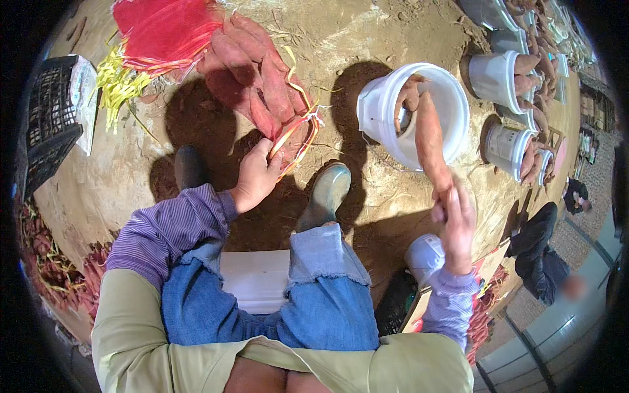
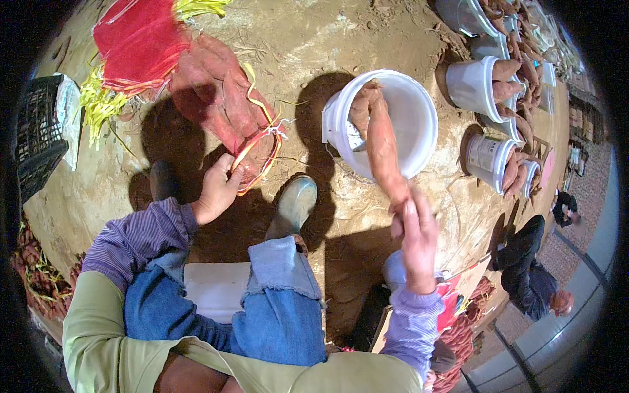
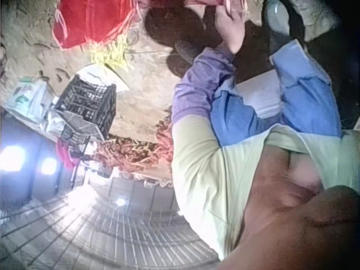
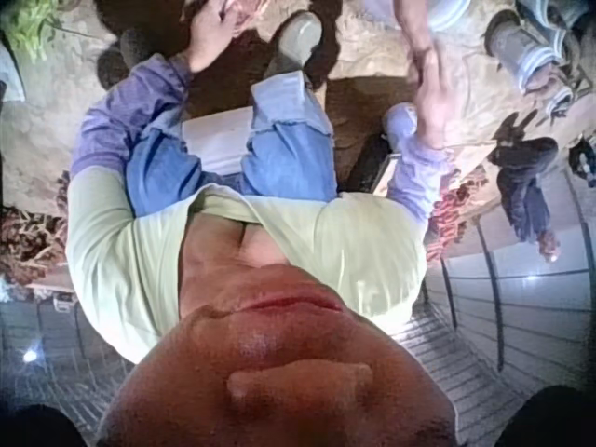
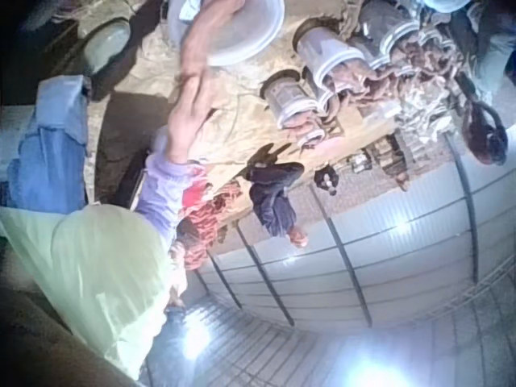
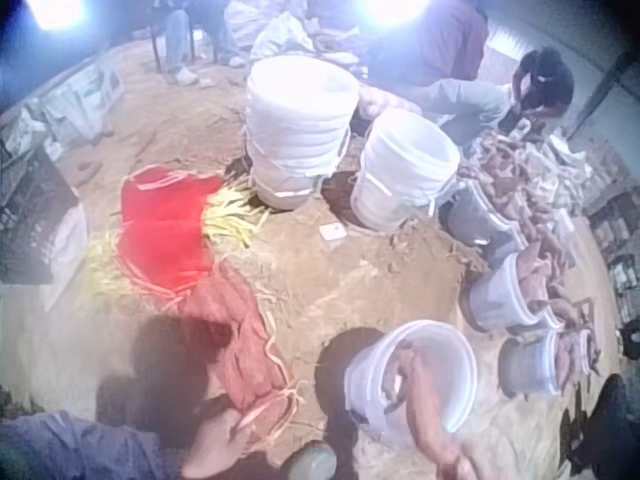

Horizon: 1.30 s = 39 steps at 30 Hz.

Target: The person sits on the ground and repeatedly picks up sweet potatoes, places them into a red mesh bag, and ties the bag with a yellow plastic strip. The person then sets the tied bag aside and repeats the process with additional potatoes.

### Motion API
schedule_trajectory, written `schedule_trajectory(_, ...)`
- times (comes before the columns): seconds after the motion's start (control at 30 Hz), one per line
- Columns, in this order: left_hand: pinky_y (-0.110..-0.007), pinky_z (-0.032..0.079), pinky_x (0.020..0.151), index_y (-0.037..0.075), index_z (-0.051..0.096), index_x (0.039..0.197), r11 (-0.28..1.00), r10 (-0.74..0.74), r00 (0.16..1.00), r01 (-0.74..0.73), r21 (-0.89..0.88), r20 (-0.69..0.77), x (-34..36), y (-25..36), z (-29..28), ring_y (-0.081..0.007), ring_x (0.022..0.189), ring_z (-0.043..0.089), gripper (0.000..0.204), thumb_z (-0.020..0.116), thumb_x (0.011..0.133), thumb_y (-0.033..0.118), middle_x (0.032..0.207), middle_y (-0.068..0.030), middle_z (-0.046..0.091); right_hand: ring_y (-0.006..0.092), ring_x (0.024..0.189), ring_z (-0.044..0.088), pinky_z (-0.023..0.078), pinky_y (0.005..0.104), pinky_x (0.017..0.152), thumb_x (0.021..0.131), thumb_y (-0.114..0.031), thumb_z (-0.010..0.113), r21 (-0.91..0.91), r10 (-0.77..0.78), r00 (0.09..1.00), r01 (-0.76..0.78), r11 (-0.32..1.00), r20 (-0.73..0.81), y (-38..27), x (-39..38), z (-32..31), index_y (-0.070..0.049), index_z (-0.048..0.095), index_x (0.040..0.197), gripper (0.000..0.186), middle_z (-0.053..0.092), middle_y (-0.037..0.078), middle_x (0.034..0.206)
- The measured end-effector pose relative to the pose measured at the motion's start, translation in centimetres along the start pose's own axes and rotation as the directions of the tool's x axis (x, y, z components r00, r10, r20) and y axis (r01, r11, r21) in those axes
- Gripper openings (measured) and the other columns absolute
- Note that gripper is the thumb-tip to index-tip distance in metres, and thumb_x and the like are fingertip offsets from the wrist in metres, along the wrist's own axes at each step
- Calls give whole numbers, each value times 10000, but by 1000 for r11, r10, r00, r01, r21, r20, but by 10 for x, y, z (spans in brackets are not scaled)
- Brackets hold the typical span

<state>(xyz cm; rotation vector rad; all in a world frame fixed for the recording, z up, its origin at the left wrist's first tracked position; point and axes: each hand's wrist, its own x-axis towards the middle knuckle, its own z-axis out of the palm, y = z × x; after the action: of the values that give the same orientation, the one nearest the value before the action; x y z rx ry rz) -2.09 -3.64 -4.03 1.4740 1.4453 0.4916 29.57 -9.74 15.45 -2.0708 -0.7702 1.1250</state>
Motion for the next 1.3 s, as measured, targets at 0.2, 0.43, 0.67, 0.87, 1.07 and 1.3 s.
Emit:
schedule_trajectory(0.2, -447, 468, 693, 14, 547, 956, 996, 80, 994, -83, 43, 77, 0, 9, -8, -398, 818, 591, 187, 570, 875, 181, 853, -219, 594, 82, 507, 398, 327, 224, 464, 980, -359, 460, 381, 111, 954, -215, 899, 278, 71, -44, 45, 17, 498, 1252, 465, 458, -5, 617)
schedule_trajectory(0.43, -441, 480, 715, 32, 543, 1015, 963, 262, 959, -267, 39, 104, -11, 14, -15, -371, 839, 592, 185, 510, 895, 169, 877, -170, 595, 88, 542, 434, 356, 224, 489, 1003, -286, 424, 443, 190, 826, -461, 769, 530, 127, 8, 134, -16, 513, 1224, 360, 489, 1, 684)
schedule_trajectory(0.67, -442, 475, 707, 37, 542, 953, 947, 299, 930, -317, 52, 215, -16, 27, -15, -366, 814, 586, 123, 521, 889, 139, 863, -166, 585, 74, 589, 478, 388, 216, 531, 998, -292, 439, 512, 57, 787, -453, 730, 615, 119, 47, 223, -57, 509, 1223, 333, 548, -12, 773)
schedule_trajectory(0.87, -426, 470, 681, 40, 529, 886, 935, 317, 926, -341, 97, 204, -16, 22, -11, -351, 782, 582, 107, 534, 882, 146, 824, -147, 581, 117, 752, 558, 463, 285, 637, 947, -231, 548, 316, -199, 871, 53, 947, 449, 128, 63, 240, -71, 568, 1112, 231, 612, -18, 891)
schedule_trajectory(1.07, -449, 467, 676, 33, 518, 862, 937, 288, 930, -323, 132, 230, -16, 22, -8, -362, 785, 580, 135, 519, 881, 167, 795, -165, 574, 396, 748, 600, 496, 425, 628, 891, -328, 584, -417, -436, 868, 497, 761, 238, 117, 79, 245, -54, 574, 1066, 325, 621, 202, 831)
schedule_trajectory(1.3, -451, 472, 700, 28, 543, 889, 941, 314, 925, -333, 62, 212, -9, 26, -5, -371, 821, 585, 150, 500, 895, 171, 852, -182, 586, 347, 697, 619, 497, 437, 586, 847, -309, 614, -606, -493, 762, 640, 472, 420, 94, 87, 221, -47, 580, 869, 265, 631, 163, 792)
